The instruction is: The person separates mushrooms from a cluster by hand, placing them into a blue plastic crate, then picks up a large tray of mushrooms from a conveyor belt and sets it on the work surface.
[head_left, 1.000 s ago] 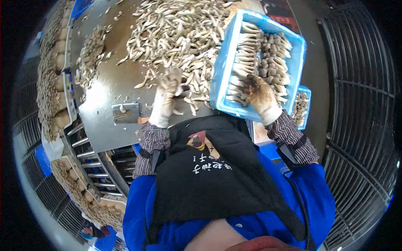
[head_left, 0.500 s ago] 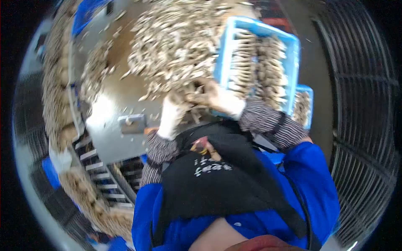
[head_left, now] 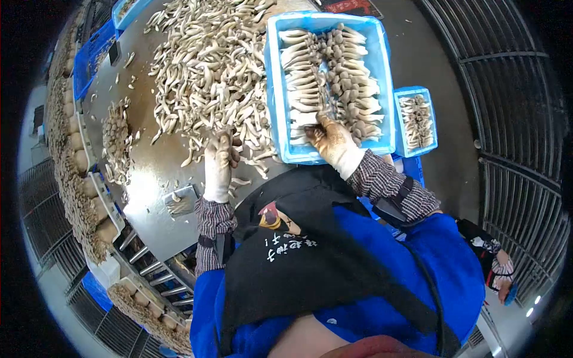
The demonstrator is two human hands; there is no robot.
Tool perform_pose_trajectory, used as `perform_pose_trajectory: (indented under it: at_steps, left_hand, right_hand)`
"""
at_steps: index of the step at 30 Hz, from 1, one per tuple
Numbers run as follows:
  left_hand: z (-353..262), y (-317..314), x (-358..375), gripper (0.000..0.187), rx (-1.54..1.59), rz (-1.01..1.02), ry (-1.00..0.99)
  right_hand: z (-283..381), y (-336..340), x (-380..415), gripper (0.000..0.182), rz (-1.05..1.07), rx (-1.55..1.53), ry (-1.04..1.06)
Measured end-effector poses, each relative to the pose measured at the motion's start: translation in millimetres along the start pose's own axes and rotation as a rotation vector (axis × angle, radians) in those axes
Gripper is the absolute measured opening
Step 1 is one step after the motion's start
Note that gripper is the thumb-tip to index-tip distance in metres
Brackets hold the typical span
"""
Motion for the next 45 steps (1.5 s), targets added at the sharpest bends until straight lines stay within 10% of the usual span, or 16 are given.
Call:
perform_pose_trajectory:
  at_steps: [8,14,21,34,38,42,45]
  left_hand:
    - [0,-6,-3,0.045,0.123,-0.067,-0.079]
    - [33,17,-5,0.050,0.026,-0.103,0.030]
    - [53,34,-23,0.051,-0.119,-0.144,0.009]
    - [110,80,-50,0.052,-0.371,-0.514,-0.107]
    - [111,91,-45,0.044,-0.162,-0.475,-0.084]
    - [113,83,-52,0.073,-0.178,-0.234,-0.437]
    - [96,107,-22,0.074,-0.595,-0.314,-0.263]
  right_hand:
    - [-2,-3,24,0.022,0.014,-0.029,-0.289]
    - [58,-61,42,0.039,0.473,1.336,0.650]
    - [16,-69,19,0.024,0.763,2.158,0.817]
    - [15,-108,45,0.016,0.773,1.827,1.017]
    - [-25,-125,55,0.022,0.894,1.773,0.745]
    - [-118,-153,77,0.029,1.411,2.013,0.680]
    - [-209,-116,71,0.028,1.970,1.955,0.341]
Point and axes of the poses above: each hand's wrist, its own x-axis away from the middle knuckle, its own y-axis out of the back of the hand, z = x × y, the point moved 6 cm from there along -x, towards the middle knuckle, and after that the axes turned 11 degrees about -x, right-handed, at the moved point
